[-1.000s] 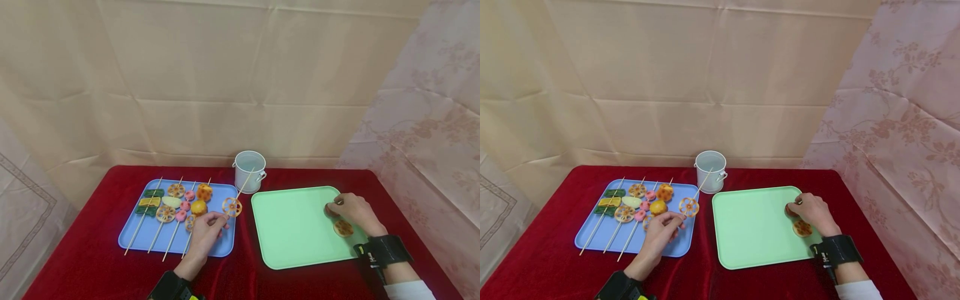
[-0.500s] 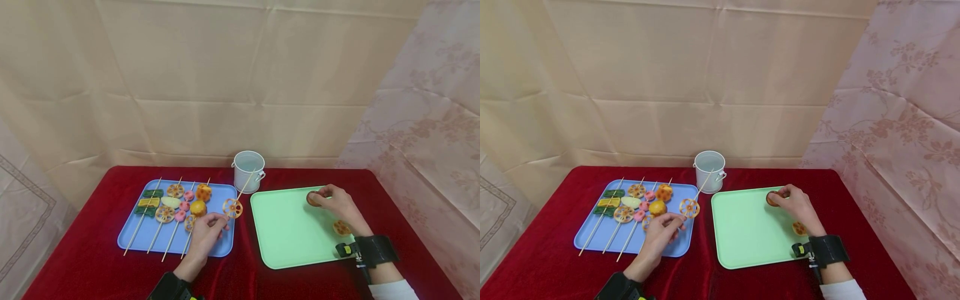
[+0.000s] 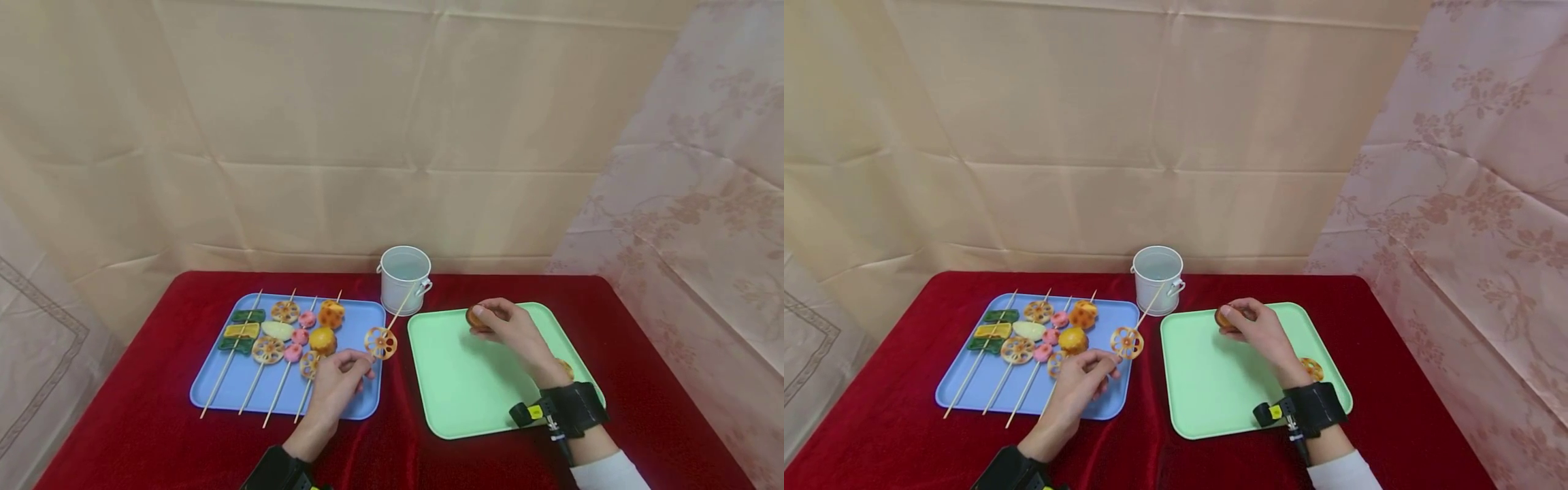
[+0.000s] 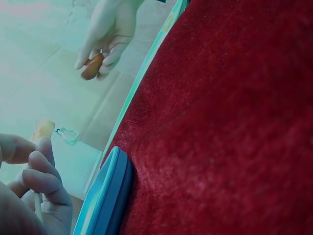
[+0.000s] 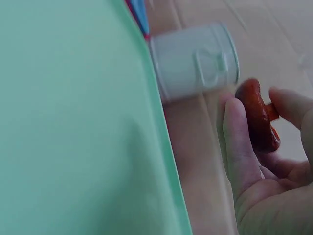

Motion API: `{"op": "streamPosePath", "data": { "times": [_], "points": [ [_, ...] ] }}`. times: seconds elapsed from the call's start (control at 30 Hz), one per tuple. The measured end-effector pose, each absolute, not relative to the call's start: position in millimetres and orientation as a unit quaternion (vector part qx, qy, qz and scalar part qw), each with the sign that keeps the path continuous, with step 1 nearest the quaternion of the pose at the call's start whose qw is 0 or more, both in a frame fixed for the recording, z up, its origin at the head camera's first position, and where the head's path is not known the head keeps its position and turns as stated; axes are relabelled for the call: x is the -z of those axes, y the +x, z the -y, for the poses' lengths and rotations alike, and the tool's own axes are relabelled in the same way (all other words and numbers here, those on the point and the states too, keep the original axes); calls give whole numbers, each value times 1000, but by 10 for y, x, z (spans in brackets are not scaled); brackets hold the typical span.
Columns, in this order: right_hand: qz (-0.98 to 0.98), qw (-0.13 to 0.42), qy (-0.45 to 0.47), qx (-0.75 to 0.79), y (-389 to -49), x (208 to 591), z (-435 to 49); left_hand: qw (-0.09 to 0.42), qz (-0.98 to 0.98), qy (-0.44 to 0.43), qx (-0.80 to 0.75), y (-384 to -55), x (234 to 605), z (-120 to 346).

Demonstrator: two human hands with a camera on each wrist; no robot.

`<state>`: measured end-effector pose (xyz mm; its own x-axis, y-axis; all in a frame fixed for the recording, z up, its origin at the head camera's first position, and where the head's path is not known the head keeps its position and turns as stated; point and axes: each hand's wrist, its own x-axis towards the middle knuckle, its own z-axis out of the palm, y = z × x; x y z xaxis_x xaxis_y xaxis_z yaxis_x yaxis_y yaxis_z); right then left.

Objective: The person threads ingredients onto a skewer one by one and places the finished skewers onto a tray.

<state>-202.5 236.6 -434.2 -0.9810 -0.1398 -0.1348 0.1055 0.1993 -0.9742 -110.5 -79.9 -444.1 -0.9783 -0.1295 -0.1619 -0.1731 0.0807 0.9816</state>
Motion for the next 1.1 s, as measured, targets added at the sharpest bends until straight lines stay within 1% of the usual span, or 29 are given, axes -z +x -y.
{"op": "streamPosePath", "data": {
  "times": [0.3, 0.5, 0.77, 0.93, 1.1],
  "points": [
    [-691, 126, 6, 712, -2047, 4334, -2061, 27, -732, -110, -671, -1092, 4447, 784],
    [-616, 147, 31, 774, -2061, 4304, -1930, 44, -743, -95, -661, -1087, 4449, 789],
    [-609, 138, 46, 779, -2073, 4336, -1832, 63, -753, -55, -653, -1087, 4472, 791],
    [-623, 125, 50, 770, -2070, 4361, -1815, 83, -759, -36, -645, -1081, 4473, 781],
    [-613, 109, 66, 780, -2070, 4365, -1811, 91, -755, -24, -649, -1072, 4471, 751]
  ]
}}
